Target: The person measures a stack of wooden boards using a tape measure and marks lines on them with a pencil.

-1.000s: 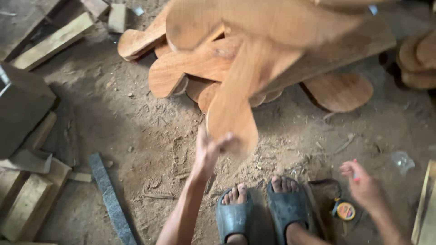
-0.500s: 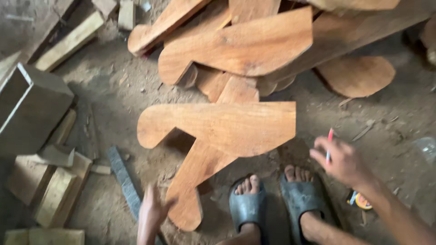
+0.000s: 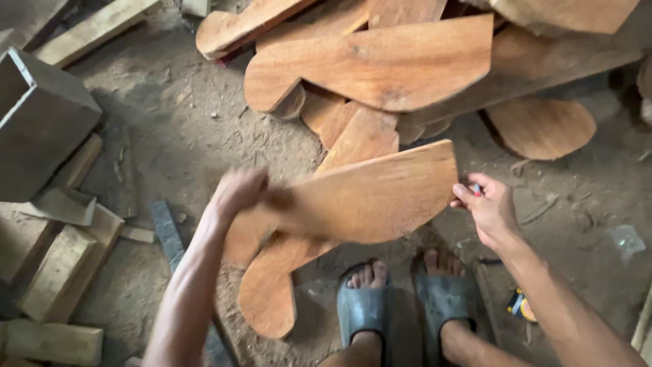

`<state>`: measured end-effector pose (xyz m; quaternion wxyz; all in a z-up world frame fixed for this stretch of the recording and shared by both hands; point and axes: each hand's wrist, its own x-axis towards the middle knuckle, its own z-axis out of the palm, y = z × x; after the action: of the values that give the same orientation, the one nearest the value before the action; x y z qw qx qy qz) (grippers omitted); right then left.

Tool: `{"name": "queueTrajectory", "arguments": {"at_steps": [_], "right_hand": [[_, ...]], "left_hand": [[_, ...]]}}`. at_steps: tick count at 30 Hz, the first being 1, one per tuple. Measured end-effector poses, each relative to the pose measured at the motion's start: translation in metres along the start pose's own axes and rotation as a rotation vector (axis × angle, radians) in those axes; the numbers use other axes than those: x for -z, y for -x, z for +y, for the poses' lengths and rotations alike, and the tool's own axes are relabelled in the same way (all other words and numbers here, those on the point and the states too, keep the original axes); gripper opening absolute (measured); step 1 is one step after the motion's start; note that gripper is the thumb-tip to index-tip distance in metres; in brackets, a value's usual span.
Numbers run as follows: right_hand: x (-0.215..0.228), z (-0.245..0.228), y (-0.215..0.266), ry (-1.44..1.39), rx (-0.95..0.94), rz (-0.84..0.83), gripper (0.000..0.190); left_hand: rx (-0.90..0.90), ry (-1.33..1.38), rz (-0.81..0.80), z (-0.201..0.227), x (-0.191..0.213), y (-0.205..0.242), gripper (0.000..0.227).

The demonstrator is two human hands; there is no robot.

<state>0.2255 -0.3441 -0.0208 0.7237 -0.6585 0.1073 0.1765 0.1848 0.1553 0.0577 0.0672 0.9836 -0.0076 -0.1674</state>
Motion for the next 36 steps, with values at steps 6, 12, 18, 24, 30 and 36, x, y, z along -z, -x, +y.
{"name": "queueTrajectory", "arguments": {"at_steps": [6, 12, 18, 24, 30, 36], "right_hand": [[-0.060, -0.068, -0.036, 0.387, 0.530, -0.129, 0.035], [-0.098, -0.122, -0.032, 0.468, 0.471, -0.171, 0.020], [-0.109, -0.128, -0.052, 0.887, 0.724, -0.109, 0.027], [-0.059, -0.051, -0.029, 0.698, 0.719, -0.086, 0.020], [-0.007, 0.032, 0.029, 0.374, 0.210, -0.124, 0.026], [0.021, 0.067, 0.061, 0.379, 0.135, -0.092, 0.024]], "left_hand": [[0.250, 0.166, -0.014, 0.029, 0.017, 0.137, 0.046], [0.353, 0.117, -0.021, 0.046, 0.060, 0.183, 0.049], [0.453, 0.139, -0.307, 0.072, 0.010, 0.174, 0.047], [0.023, -0.052, 0.526, 0.067, -0.103, 0.144, 0.078], [0.322, 1.003, -0.271, 0.061, -0.120, 0.069, 0.080], [0.353, 0.754, -0.242, 0.113, -0.056, 0.079, 0.079]]}}
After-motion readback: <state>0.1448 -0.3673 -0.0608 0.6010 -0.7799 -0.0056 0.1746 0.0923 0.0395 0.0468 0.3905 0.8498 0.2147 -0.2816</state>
